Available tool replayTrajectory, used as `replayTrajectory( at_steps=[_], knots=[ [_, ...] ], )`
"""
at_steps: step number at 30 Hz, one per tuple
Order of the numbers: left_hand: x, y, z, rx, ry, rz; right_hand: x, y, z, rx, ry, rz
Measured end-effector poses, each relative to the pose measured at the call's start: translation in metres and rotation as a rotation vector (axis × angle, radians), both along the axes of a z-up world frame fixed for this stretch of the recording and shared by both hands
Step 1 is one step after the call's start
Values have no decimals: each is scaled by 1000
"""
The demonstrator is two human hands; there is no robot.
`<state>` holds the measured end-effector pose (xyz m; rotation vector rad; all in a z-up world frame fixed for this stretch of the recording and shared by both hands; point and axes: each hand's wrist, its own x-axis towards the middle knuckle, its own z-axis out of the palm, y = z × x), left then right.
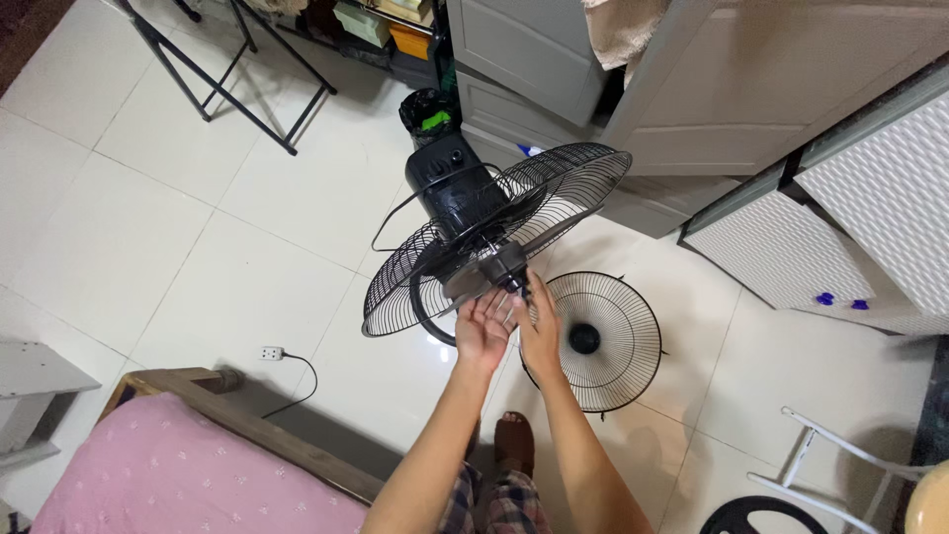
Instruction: The person disassembles a standing electric fan by removing the front grille, fan blades, and rear grille, then reassembles the components in reverse order. The person handles the fan parts by hand and uses a screwdriver to loosen and tighten the central hub nut.
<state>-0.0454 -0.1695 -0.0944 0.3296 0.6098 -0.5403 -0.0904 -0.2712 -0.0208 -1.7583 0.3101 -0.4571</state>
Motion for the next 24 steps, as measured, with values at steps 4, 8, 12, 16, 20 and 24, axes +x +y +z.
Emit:
replayTrajectory(
  at_steps=[4,8,12,16,20,24],
  knots=[
    [-12,4,-5,143,-121,2,12,12,-2,153,-40,-39],
    [-7,3,-25,193,19,61,21,15,-9,233,18,-110],
    [21,-4,-46,93,40,-63,25,10,-23,279,23,-122],
    [43,-10,-43,104,114,-187,24,4,-41,284,69,-127],
    [46,-14,-21,-17,82,-189,28,-8,-46,-204,111,-177],
    [39,-18,-7,-74,168,-169,22,-15,-31,-11,452,-244]
  ],
)
